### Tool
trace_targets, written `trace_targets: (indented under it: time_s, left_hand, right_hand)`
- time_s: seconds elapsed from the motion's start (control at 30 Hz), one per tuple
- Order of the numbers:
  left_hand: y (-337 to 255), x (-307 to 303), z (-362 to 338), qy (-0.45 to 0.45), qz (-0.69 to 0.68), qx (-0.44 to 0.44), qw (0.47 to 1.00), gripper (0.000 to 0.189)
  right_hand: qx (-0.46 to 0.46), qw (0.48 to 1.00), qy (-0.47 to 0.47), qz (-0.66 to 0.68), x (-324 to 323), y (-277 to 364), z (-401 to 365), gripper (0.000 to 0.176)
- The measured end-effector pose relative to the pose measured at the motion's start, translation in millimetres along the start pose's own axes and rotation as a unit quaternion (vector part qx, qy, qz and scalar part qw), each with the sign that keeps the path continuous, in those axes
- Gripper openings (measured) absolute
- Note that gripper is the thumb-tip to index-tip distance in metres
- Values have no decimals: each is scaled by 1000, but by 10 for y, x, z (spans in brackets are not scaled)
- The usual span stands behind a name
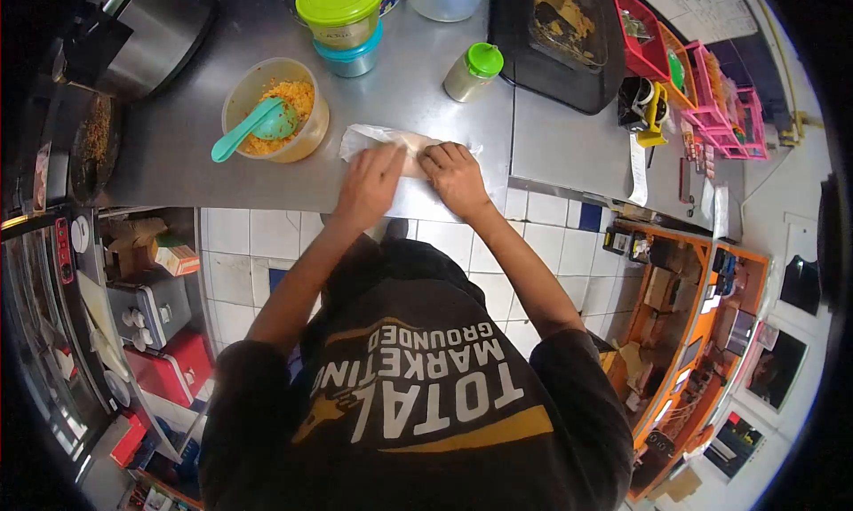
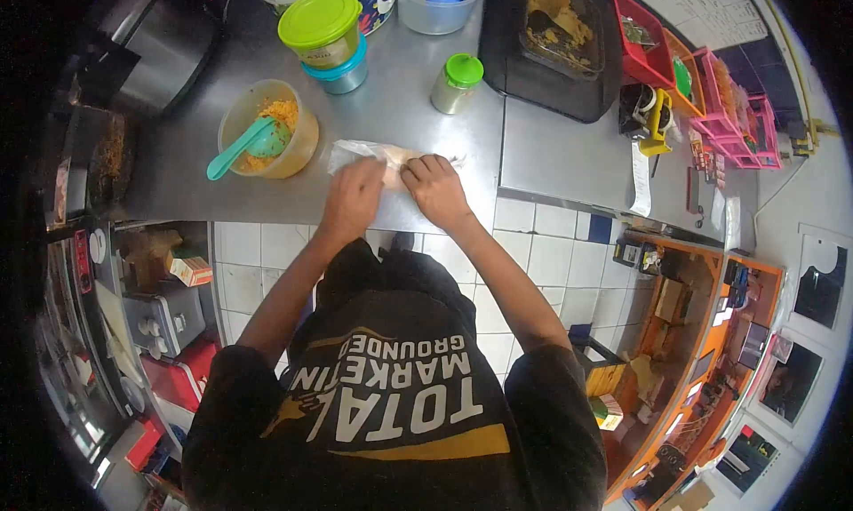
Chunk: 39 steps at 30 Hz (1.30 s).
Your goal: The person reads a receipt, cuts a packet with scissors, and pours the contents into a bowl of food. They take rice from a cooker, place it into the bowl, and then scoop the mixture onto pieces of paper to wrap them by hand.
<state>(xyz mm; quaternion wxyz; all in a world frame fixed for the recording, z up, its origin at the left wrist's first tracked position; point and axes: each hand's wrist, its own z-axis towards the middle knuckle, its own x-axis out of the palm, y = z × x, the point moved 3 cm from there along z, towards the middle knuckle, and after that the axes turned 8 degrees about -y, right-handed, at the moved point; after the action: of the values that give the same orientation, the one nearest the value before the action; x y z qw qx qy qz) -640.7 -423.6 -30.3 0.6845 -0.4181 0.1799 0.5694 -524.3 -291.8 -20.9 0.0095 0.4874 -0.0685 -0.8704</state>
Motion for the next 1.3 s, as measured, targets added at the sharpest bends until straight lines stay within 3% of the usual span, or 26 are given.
trace_targets:
  time_s: [0.07, 0.13, 0.2, 0.3, 0.43, 0.6, 0.7, 0.9, 1.07, 1.2, 1.3]
  left_hand:
    - [114, -130, 143, -20, 135, -16, 991, 46]
    - [233, -139, 218, -30, 142, -14, 989, 37]
    - [401, -67, 127, 62, 109, 48, 991, 23]
    - [429, -98, 72, 70, 62, 95, 991, 15]
    - [501, -82, 30, 86, 39, 128, 987, 18]
    - [421, -202, 209, 85, -26, 39, 995, 42]
    - [464, -168, 219, 110, -14, 51, 993, 45]
    - [578, -84, 73, 175, -20, 57, 983, 43]
    - [532, -201, 61, 181, -33, 83, 979, 40]
    - [536, -207, 90, 215, 1, 117, 970, 40]
    - [574, -166, 66, 157, 16, 165, 974, 29]
  right_hand:
    - [0, 1000, 1, -4, 18, 1, -23, 21]
    - [1, 1000, 2, -1, 20, 10, -31, 21]
    - [0, 1000, 1, 1, 16, 1, -19, 21]
    - [13, 1000, -14, 7, 20, -19, -69, 22]
    - [35, 999, 5, 11, 37, -61, -193, 23]
    - [23, 1000, 4, 19, 3, -73, -185, 23]
    - [16, 1000, 7, 16, -15, -63, -162, 22]
    - [16, 999, 17, 46, -7, -86, -287, 23]
    - [85, 991, 28, 101, -89, -117, -397, 25]
    - [62, 994, 54, 78, 20, -225, -487, 27]
    - [67, 992, 92, 53, 54, -237, -427, 28]
